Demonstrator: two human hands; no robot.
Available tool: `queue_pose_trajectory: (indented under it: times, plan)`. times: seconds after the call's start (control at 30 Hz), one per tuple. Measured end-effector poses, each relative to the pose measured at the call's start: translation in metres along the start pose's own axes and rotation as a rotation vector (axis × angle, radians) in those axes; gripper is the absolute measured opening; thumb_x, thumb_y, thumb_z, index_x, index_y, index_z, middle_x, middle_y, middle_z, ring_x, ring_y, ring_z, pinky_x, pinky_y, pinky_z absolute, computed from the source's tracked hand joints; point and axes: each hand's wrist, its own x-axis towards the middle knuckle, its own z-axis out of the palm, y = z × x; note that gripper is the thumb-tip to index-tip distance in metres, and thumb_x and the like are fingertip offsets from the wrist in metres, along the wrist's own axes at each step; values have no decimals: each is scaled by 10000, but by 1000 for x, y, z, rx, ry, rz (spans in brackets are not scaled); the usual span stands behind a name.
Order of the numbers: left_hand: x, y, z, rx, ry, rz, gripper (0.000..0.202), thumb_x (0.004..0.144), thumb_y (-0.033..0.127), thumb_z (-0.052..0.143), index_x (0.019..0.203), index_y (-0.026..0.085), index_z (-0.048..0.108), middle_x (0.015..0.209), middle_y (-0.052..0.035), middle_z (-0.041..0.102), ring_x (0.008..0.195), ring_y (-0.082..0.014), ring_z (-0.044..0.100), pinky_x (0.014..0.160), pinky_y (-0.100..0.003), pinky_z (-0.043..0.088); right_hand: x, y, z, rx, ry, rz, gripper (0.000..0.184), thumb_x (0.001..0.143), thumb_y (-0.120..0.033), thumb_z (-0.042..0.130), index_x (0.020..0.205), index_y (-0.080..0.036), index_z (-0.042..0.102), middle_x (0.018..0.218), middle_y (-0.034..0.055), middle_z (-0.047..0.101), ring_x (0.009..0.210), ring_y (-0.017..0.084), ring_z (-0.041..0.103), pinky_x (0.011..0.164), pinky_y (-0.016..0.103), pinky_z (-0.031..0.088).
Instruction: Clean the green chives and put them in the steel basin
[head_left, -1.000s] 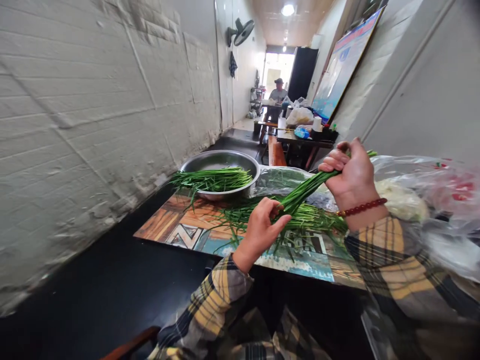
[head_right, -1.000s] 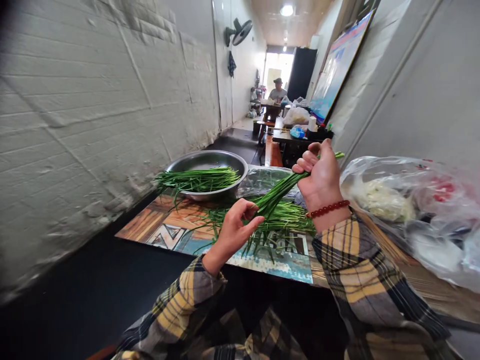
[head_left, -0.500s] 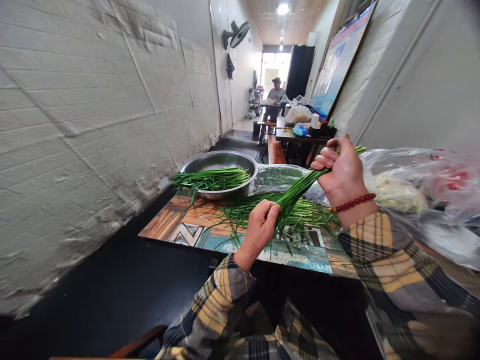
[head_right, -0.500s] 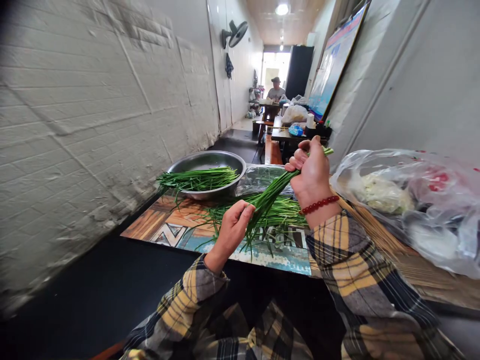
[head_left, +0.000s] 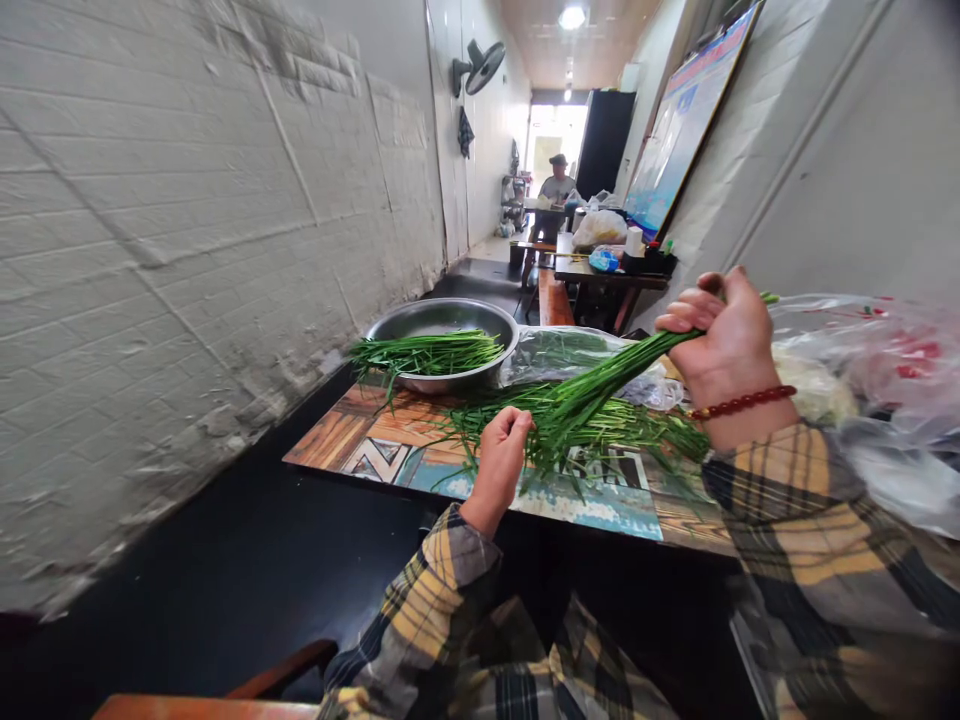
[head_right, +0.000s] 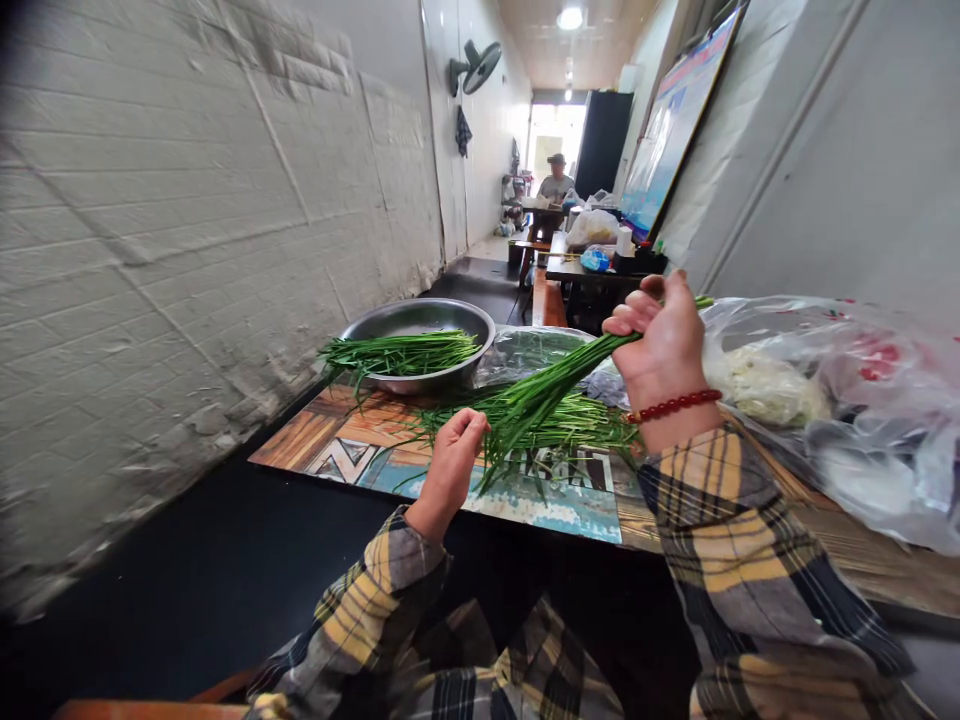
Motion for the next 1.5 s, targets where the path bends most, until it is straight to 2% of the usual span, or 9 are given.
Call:
queue_pose_trajectory:
  times: [0.1,0.2,0.3,0.47,0.8,1.07,1.3,1.43,1.5]
  plan:
    - [3,-2,-2,13,18,12,262,851,347,544,665,163,554,628,25,475,628,-113,424,609,-232,336,5,-6,-8,14,19,20,424,1000,-343,332,627,-165,426,434,-124,157,310,20,189,351,164,213]
    - [7,3,1,24,14,78,151,840,273,559,796,161,651,789,-19,619,754,-139,531,693,-238,392,5,-5,-14,1,41,18,424,1001,-334,323,623,-165,417,438,-123,158,308,20,193,349,167,221]
    - [7,10,6,52,-25,136,180,861,261,539,833,163,687,843,-41,654,803,-153,565,722,-248,411,4,-2,-16,-12,47,22,418,996,-332,333,621,-169,418,441,-121,164,311,24,198,349,171,231]
    - [5,15,15,89,-107,169,159,842,279,585,818,152,678,808,-36,633,756,-142,556,669,-242,411,4,-1,-15,-4,53,25,399,986,-331,350,626,-176,427,443,-120,174,313,26,200,357,175,228]
    - [6,18,20,114,-110,179,218,849,286,548,678,152,574,676,7,527,668,-117,474,619,-229,366,3,7,-16,-9,43,47,407,983,-355,362,622,-176,422,430,-121,176,322,30,194,354,170,210]
    - [4,12,15,-25,-104,94,190,887,291,476,869,166,617,732,-8,587,665,-120,519,629,-230,413,4,8,-18,-11,52,36,419,989,-368,353,620,-181,423,437,-119,164,328,37,173,354,174,205]
    - [2,14,24,65,-109,105,138,791,287,615,754,155,598,715,0,561,633,-106,471,586,-219,378,6,10,-19,-15,49,37,407,980,-358,367,614,-189,416,443,-115,163,334,42,165,355,176,201]
    - [4,11,25,79,-99,109,170,812,277,575,690,159,563,667,9,515,640,-108,449,584,-217,364,4,12,-20,-35,46,36,389,975,-337,376,621,-185,423,430,-119,180,332,40,169,360,174,208]
    - [4,6,23,28,-90,51,188,831,295,546,693,169,520,636,30,463,600,-98,419,560,-214,349,3,12,-20,-49,47,30,386,974,-335,376,622,-185,427,427,-118,190,331,41,166,359,176,207]
